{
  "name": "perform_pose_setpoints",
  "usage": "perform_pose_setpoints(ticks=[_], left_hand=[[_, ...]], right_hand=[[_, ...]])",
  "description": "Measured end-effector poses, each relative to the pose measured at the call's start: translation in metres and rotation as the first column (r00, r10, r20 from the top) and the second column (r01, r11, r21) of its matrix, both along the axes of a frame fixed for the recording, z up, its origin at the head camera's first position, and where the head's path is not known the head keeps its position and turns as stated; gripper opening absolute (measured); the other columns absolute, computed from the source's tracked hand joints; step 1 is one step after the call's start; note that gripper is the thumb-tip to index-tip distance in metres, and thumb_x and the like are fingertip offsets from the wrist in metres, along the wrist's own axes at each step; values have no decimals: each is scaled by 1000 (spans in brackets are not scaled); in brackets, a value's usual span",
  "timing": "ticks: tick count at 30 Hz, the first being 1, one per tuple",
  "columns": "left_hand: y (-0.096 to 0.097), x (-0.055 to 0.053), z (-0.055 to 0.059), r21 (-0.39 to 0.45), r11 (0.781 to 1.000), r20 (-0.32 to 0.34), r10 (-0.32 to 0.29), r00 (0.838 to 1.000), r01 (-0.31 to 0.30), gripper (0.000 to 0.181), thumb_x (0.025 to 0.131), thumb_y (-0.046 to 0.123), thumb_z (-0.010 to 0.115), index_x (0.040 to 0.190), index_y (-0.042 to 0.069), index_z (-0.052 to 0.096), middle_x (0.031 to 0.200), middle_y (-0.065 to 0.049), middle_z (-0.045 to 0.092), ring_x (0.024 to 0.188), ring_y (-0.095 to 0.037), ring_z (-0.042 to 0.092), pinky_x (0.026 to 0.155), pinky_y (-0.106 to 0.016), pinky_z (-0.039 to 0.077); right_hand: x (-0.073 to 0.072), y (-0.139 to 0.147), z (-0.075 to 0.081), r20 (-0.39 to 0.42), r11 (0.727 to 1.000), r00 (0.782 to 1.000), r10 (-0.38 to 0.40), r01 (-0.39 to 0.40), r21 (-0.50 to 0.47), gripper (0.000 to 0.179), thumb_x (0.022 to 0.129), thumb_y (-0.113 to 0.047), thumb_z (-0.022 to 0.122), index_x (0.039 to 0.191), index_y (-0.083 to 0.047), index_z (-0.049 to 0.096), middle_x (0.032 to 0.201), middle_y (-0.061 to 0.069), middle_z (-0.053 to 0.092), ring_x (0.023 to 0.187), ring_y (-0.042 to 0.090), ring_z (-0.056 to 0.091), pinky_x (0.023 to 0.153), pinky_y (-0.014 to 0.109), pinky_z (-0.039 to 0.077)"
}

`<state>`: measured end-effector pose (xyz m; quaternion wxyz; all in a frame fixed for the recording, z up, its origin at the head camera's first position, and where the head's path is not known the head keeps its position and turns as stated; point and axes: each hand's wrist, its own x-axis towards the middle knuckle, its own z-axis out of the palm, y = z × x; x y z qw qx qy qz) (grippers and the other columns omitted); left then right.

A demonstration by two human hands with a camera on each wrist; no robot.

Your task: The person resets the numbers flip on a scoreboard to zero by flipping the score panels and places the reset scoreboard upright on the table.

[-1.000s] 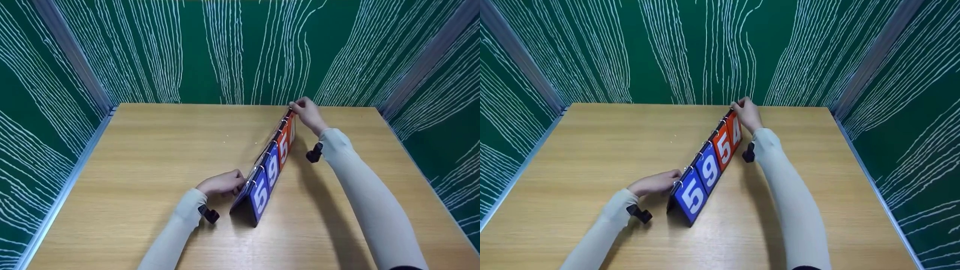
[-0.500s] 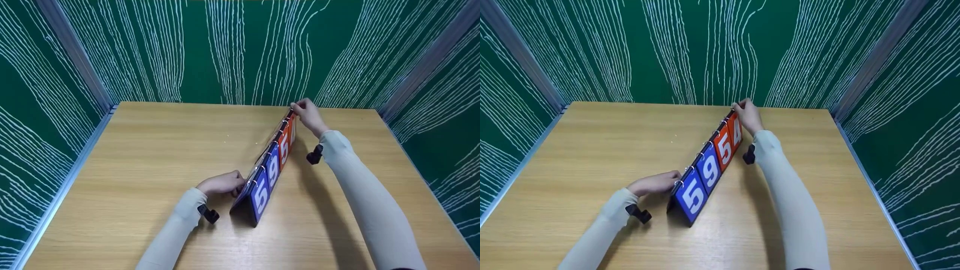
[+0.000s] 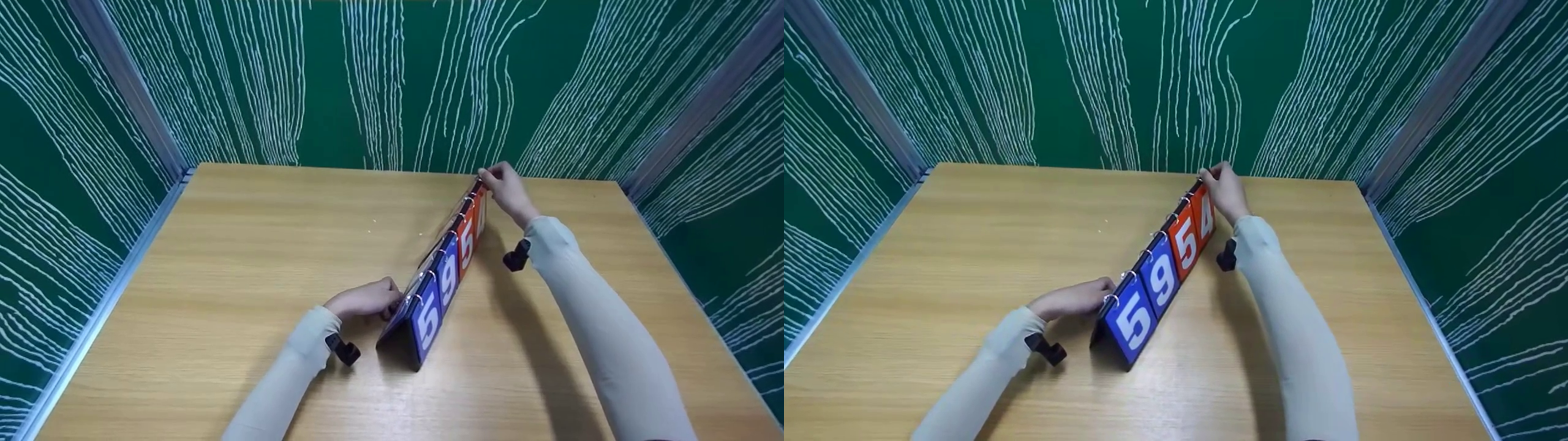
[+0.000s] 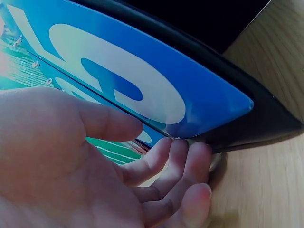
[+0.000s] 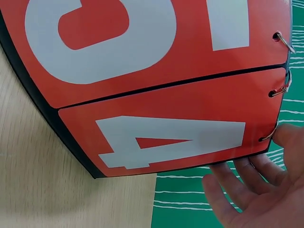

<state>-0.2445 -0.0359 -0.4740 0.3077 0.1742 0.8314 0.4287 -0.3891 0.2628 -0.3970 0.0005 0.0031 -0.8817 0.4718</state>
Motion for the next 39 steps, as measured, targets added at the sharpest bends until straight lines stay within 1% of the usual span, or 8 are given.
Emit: perform_pose_setpoints(ticks=[6,13,18,23,26,30,32,39], left_hand=[[3,-1,2,0,1000,7,2,1000,-2,25,103,16,36,79,17,43,66,4,47,48,-9,37,41,-26,32],[6,-2,-2,53,999,-1,-4,1000,4,38,98,11,37,62,21,40,55,8,40,43,-7,33,39,-25,29],[6,-2,-2,63,998,-13,14,1000,-14,39,97,12,37,59,22,39,54,9,40,42,-9,34,38,-26,30],[0,-3,0,46,999,3,-1,1000,1,26,104,13,39,82,15,53,72,4,54,54,-10,46,46,-25,38],[-9,-3,2,35,998,3,-43,999,43,15,103,12,46,113,7,56,101,-6,67,77,-14,59,62,-24,47],[-21,-5,3,32,985,-16,-170,985,170,37,93,4,57,129,2,53,127,-14,65,103,-17,62,88,-27,52],[-26,-5,4,43,974,2,-221,975,221,43,88,1,60,130,2,51,129,-13,63,109,-17,62,98,-27,52],[-35,-5,9,92,948,102,-313,944,305,59,79,-3,64,134,2,44,126,-11,60,112,-17,60,97,-24,51]], right_hand=[[0,5,0,-7,999,1000,-10,10,-31,45,107,-42,47,130,-3,46,119,8,52,107,18,51,99,40,47],[1,6,-3,2,999,1000,-24,25,-37,42,108,-41,46,128,-5,46,117,5,52,105,16,51,99,41,47],[-2,4,-4,-6,999,1000,-20,20,-50,41,108,-39,46,128,-3,46,117,7,51,106,17,51,103,46,47],[-1,4,-3,4,999,1000,-17,17,-47,45,108,-42,46,130,-3,45,120,9,51,109,18,51,106,47,46],[0,4,-3,13,999,1000,-15,16,-39,47,107,-44,45,131,-3,44,122,9,51,110,19,51,106,45,46],[2,2,-2,15,999,1000,-10,10,-34,47,107,-45,45,130,-5,45,121,9,51,111,19,51,104,41,46],[1,1,-2,12,999,1000,-7,8,-35,46,107,-45,45,129,-5,45,120,9,51,110,20,51,103,42,46],[-1,0,-3,9,999,1000,-2,2,-35,43,107,-43,46,128,-5,45,119,7,51,109,21,51,105,46,45]])
